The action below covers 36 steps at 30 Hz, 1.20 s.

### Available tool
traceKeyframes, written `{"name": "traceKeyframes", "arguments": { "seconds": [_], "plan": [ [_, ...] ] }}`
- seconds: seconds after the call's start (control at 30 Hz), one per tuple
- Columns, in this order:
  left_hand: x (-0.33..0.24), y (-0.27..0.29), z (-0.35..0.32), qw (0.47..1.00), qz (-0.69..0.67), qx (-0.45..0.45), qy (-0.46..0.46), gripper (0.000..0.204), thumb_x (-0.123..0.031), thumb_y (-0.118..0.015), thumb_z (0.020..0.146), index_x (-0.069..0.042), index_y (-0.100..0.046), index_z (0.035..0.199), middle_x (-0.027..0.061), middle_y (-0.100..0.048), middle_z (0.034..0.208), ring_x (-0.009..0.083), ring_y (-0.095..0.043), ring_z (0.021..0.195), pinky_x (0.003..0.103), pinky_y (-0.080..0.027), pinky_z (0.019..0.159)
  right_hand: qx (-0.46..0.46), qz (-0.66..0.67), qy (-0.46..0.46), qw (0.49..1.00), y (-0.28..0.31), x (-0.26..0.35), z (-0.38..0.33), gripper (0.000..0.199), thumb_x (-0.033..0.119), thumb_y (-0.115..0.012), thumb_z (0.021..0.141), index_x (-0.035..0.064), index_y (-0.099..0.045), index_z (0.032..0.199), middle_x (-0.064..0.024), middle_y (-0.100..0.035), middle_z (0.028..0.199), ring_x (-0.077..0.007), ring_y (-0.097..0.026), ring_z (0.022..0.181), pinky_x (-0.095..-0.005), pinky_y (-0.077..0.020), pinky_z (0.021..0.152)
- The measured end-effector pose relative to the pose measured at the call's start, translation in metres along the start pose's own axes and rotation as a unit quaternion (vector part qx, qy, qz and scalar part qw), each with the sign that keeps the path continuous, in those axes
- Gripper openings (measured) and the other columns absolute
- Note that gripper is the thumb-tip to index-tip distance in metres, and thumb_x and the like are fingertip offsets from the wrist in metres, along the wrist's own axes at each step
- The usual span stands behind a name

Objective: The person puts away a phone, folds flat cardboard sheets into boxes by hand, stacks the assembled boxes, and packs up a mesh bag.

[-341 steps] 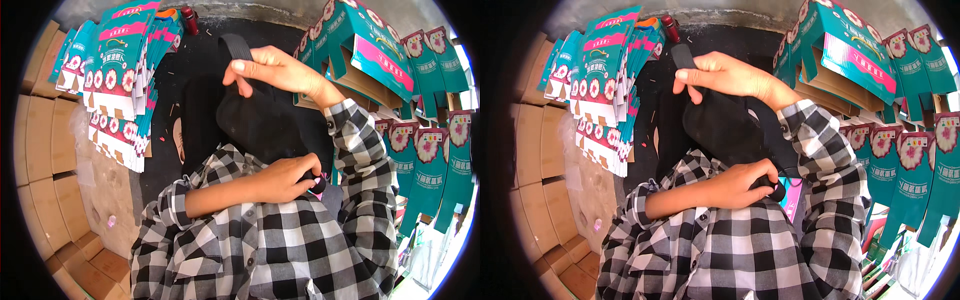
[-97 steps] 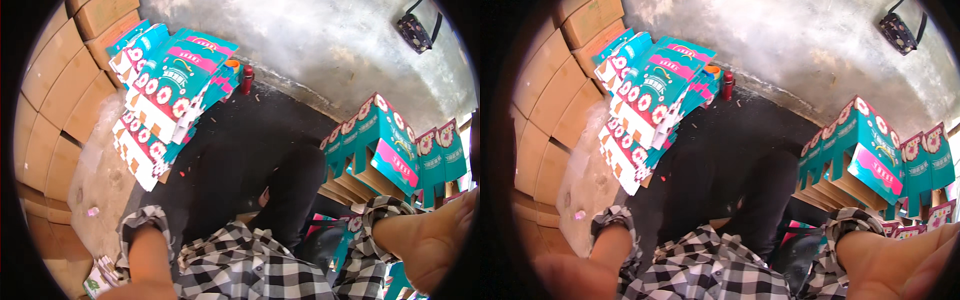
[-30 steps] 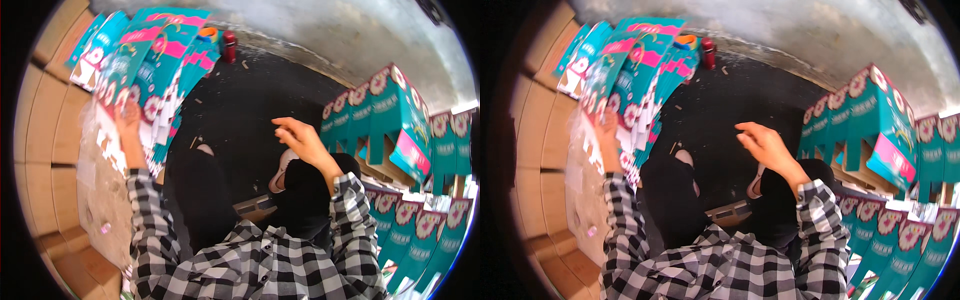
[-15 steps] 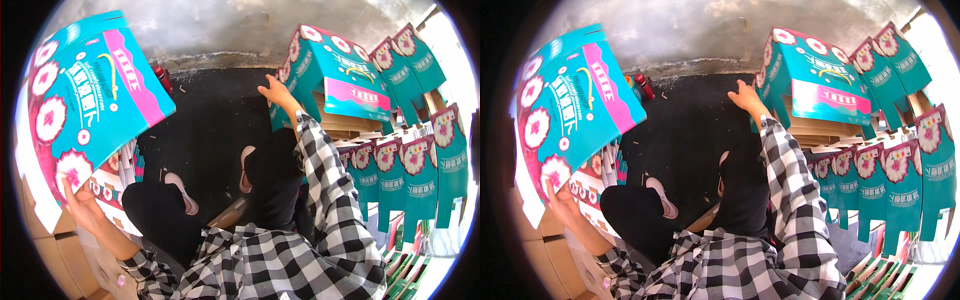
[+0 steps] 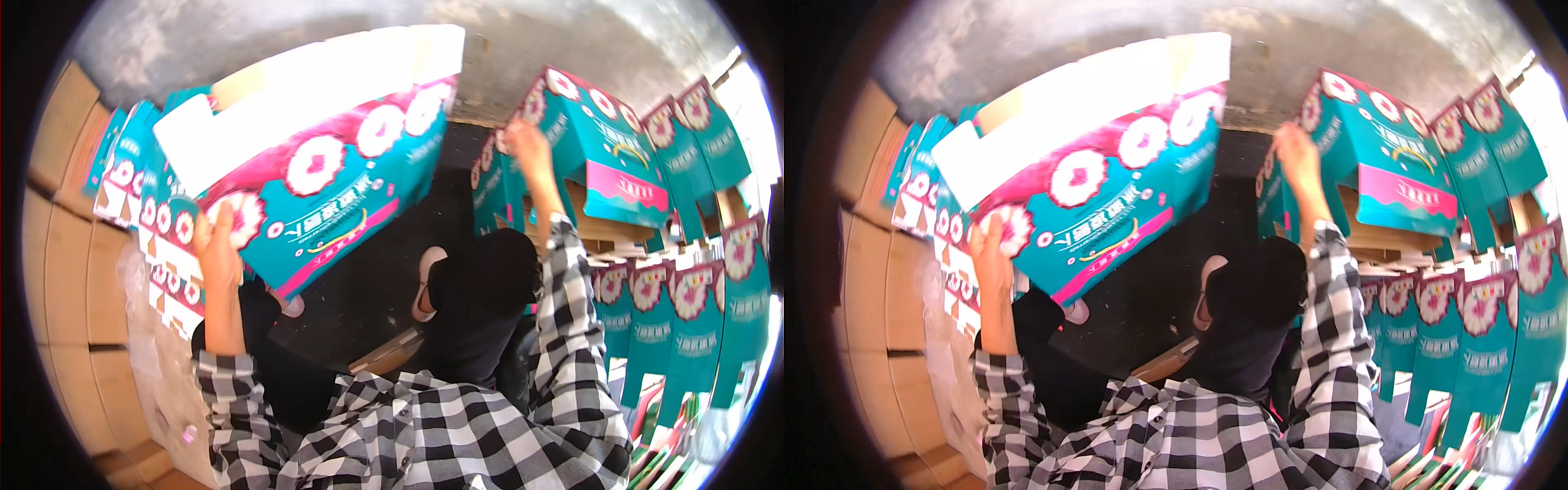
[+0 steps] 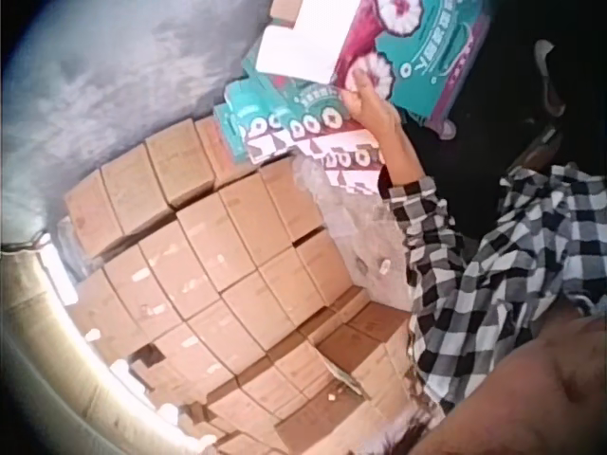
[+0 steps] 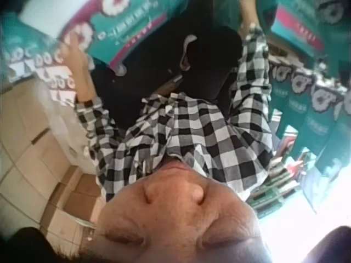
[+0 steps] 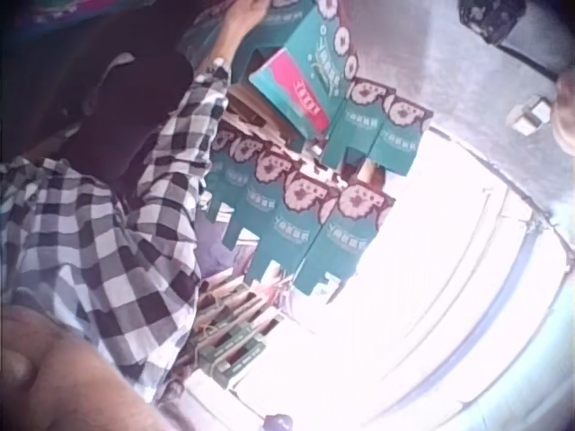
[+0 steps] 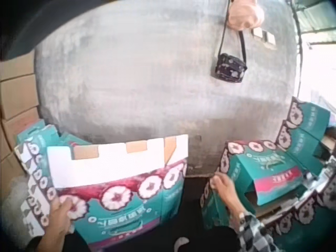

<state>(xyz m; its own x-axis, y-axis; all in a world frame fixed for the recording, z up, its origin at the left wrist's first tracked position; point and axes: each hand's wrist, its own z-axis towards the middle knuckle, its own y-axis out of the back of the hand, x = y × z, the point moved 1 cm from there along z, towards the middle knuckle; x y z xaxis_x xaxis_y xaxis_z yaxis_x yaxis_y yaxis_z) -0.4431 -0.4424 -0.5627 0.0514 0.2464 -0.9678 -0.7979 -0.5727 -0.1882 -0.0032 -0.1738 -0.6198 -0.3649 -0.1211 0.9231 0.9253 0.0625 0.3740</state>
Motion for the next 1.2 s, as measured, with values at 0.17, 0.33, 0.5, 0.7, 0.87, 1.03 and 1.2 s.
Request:
{"name": "traceKeyframes", "arguments": {
  "seconds": [0.17,0.33,0.5,0.7,0.87,1.03,1.2],
  "plan": [
    [-0.004,0.011,0.003,0.992,0.006,0.128,-0.004,0.021,-0.01,-0.056,0.09,0.0,-0.054,0.108,0.0063,-0.063,0.098,0.0124,-0.061,0.087,0.026,-0.049,0.078,-0.013,-0.024,0.282,0.959,0.0,0.158,-0.038,0.043,0.027,-0.05,0.093,0.0015,-0.047,0.127,-0.0132,-0.05,0.127,-0.0187,-0.045,0.119,-0.0314,-0.0343,0.1],
    [-0.007,0.019,0.017,0.985,0.036,0.169,0.013,0.028,-0.013,-0.056,0.089,0.002,-0.053,0.113,0.0087,-0.064,0.098,0.0148,-0.062,0.086,0.028,-0.051,0.077,0.429,-0.142,0.129,0.883,-0.032,0.177,-0.037,0.046,0.038,-0.056,0.089,0.0048,-0.055,0.121,-0.01,-0.06,0.113,-0.0179,-0.051,0.111,-0.0298,-0.0367,0.096],
    [-0.01,0.018,0.034,0.972,0.135,0.189,0.033,0.034,-0.012,-0.057,0.088,0.002,-0.05,0.118,0.0073,-0.063,0.096,0.0133,-0.062,0.083,0.024,-0.051,0.072,0.509,-0.102,0.006,0.855,-0.063,0.15,-0.053,0.038,0.036,-0.059,0.089,0.0027,-0.063,0.107,0.0017,-0.063,0.09,-0.0061,-0.052,0.085,-0.0238,-0.0417,0.079],
    [-0.004,-0.006,0.06,0.923,0.344,0.145,-0.094,0.052,-0.019,-0.062,0.084,0.003,-0.042,0.127,0.0124,-0.055,0.113,0.0211,-0.052,0.108,0.031,-0.041,0.092,0.54,-0.083,-0.005,0.838,-0.098,0.137,-0.069,0.04,0.035,-0.053,0.092,0.0037,-0.058,0.116,0.0025,-0.06,0.09,-0.0058,-0.049,0.087,-0.0234,-0.0406,0.081],
    [0.003,-0.069,-0.011,0.875,0.421,0.127,-0.202,0.082,-0.022,-0.077,0.064,0.001,-0.037,0.131,0.0192,-0.041,0.132,0.0294,-0.037,0.126,0.04,-0.03,0.104,0.486,0.011,-0.03,0.874,-0.1,0.123,-0.068,0.04,0.037,-0.052,0.092,0.0052,-0.06,0.115,0.0022,-0.062,0.095,-0.0064,-0.052,0.088,-0.0238,-0.042,0.081],
    [0.024,-0.127,-0.116,0.869,0.415,0.216,-0.161,0.117,-0.047,-0.081,0.053,0.001,-0.018,0.14,0.0299,-0.022,0.139,0.0447,-0.026,0.128,0.051,-0.024,0.104,0.452,0.161,-0.076,0.874,-0.097,0.123,-0.075,0.04,0.035,-0.055,0.091,0.0016,-0.058,0.113,-0.0037,-0.064,0.097,-0.009,-0.059,0.085,-0.0242,-0.0472,0.078],
    [0.016,-0.146,-0.134,0.895,0.381,0.153,-0.177,0.116,-0.047,-0.079,0.057,0.002,-0.015,0.14,0.0282,-0.019,0.142,0.0423,-0.022,0.131,0.049,-0.021,0.105,0.398,0.235,-0.143,0.875,-0.094,0.131,-0.093,0.04,0.037,-0.056,0.09,0.0033,-0.058,0.111,-0.0033,-0.064,0.094,-0.0097,-0.062,0.08,-0.0265,-0.0521,0.067]
  ]
}}
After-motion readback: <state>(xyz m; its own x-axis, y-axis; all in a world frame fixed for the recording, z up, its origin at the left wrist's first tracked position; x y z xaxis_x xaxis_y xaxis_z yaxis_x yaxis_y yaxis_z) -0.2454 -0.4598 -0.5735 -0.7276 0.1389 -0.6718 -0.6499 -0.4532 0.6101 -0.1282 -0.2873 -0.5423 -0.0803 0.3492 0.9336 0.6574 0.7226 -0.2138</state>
